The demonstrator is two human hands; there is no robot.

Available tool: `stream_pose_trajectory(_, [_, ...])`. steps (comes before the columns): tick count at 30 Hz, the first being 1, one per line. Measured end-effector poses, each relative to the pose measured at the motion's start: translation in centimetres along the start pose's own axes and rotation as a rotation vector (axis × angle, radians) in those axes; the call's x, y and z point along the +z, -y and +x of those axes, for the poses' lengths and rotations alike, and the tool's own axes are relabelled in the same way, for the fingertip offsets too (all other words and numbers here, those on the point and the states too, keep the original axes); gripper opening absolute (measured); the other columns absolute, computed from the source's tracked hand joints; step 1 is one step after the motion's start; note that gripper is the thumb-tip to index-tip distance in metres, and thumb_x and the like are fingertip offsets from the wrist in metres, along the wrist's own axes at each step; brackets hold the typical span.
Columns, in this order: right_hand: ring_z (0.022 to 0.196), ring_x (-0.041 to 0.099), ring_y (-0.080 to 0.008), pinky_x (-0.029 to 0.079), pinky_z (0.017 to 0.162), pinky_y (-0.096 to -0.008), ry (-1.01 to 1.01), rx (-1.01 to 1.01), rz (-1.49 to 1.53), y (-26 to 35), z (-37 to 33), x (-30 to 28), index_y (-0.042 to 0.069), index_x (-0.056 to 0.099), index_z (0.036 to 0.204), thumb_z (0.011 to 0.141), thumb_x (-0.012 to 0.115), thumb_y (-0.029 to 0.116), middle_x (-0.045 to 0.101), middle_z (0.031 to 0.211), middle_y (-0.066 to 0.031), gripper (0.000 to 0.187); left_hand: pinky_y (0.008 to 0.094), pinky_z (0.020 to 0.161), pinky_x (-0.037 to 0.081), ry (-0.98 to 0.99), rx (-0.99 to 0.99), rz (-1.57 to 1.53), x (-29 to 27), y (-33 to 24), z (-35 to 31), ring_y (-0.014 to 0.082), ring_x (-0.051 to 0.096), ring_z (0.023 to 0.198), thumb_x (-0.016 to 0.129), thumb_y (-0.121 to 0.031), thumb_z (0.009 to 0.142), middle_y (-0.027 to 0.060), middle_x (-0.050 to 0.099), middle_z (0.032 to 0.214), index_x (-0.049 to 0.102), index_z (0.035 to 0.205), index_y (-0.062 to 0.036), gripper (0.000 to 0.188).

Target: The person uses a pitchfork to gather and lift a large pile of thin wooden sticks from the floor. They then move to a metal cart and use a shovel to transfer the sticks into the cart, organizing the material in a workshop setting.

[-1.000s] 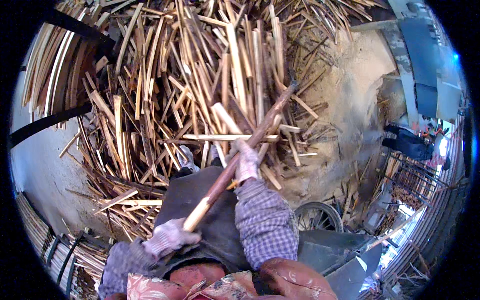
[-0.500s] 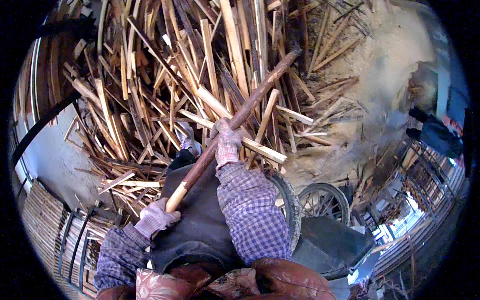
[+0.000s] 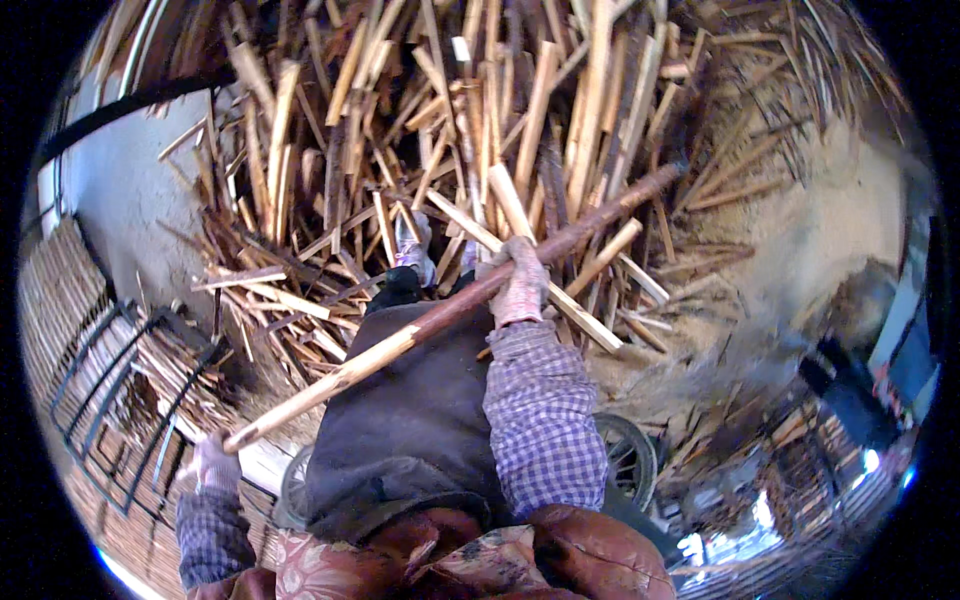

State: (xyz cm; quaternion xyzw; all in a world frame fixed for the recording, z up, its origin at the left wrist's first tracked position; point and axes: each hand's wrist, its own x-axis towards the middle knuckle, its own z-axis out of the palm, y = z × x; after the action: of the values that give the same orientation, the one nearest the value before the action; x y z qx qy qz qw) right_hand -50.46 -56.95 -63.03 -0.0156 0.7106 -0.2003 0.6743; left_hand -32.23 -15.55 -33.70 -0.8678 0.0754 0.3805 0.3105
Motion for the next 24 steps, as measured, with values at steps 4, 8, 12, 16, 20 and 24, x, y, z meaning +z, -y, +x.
stream_pose_trajectory(4, [0.045,0.046,-0.0191,0.042,0.045,-0.0321,-0.023,-0.117,-0.129,1.9,0.3,-1.2,0.005,0.051,0.076,0.067,0.064,0.01,0.048,0.061,-0.0048,0.017,0.0386,0.079,0.045,0.177,-0.046,-0.008,1.9,-1.8,3.3,0.0321,0.059,0.089,0.063,-0.017,0.07,0.0151,0.064,0.089,0.064,0.089,-0.0123,0.019])
stream_pose_trajectory(8, [0.048,0.046,-0.0186,0.042,0.048,-0.0312,-0.141,-0.294,-0.239,8.1,-1.3,-1.3,0.009,0.048,0.065,0.068,0.061,0.015,0.046,0.059,-0.0041,0.015,0.041,0.079,0.044,0.12,0.158,-0.172,8.8,-5.8,8.2,0.0333,0.057,0.092,0.062,-0.013,0.068,0.0152,0.063,0.092,0.063,0.093,-0.0119,0.025])
stream_pose_trajectory(12, [0.055,0.047,-0.0177,0.041,0.057,-0.0308,-0.045,-0.491,-0.241,17.7,-2.8,-1.1,0.011,0.049,0.065,0.071,0.061,0.023,0.048,0.059,-0.0033,0.018,0.0401,0.081,0.045,0.233,0.28,-0.096,5.3,-16.1,10.1,0.0311,0.058,0.091,0.062,-0.017,0.068,0.0131,0.063,0.09,0.064,0.092,-0.0133,0.025])
stream_pose_trajectory(16, [0.054,0.051,-0.0195,0.046,0.052,-0.0336,-0.016,-0.517,-0.162,22.5,-1.8,-0.7,0.008,0.053,0.071,0.076,0.061,0.021,0.053,0.063,-0.0046,0.016,0.0383,0.077,0.047,0.275,0.44,0.032,-2.0,-22.9,6.5,0.0296,0.06,0.088,0.063,-0.033,0.067,0.0117,0.064,0.091,0.062,0.097,-0.0144,0.036])
stream_pose_trajectory(20, [0.07,0.056,-0.0194,0.048,0.066,-0.0306,-0.187,-0.458,-0.252,16.0,-4.1,2.3,0.0,0.057,0.086,0.068,0.07,0.023,0.057,0.078,-0.0075,0.031,0.0412,0.076,0.048,0.227,0.514,0.1,-10.3,-28.7,0.1,0.0287,0.061,0.089,0.064,-0.041,0.072,0.0086,0.064,0.096,0.056,0.103,-0.0146,0.042])
stream_pose_trajectory(24, [0.083,0.055,-0.0171,0.048,0.07,-0.0266,0.329,-0.39,-0.137,15.2,-12.5,-0.2,0.004,0.048,0.115,0.07,0.069,0.005,0.057,0.097,-0.0078,0.05,0.0351,0.066,0.048,0.145,0.78,0.146,-18.7,-35.0,-6.1,0.0259,0.062,0.076,0.069,-0.038,0.068,0.0111,0.063,0.078,0.057,0.097,-0.0073,0.044])
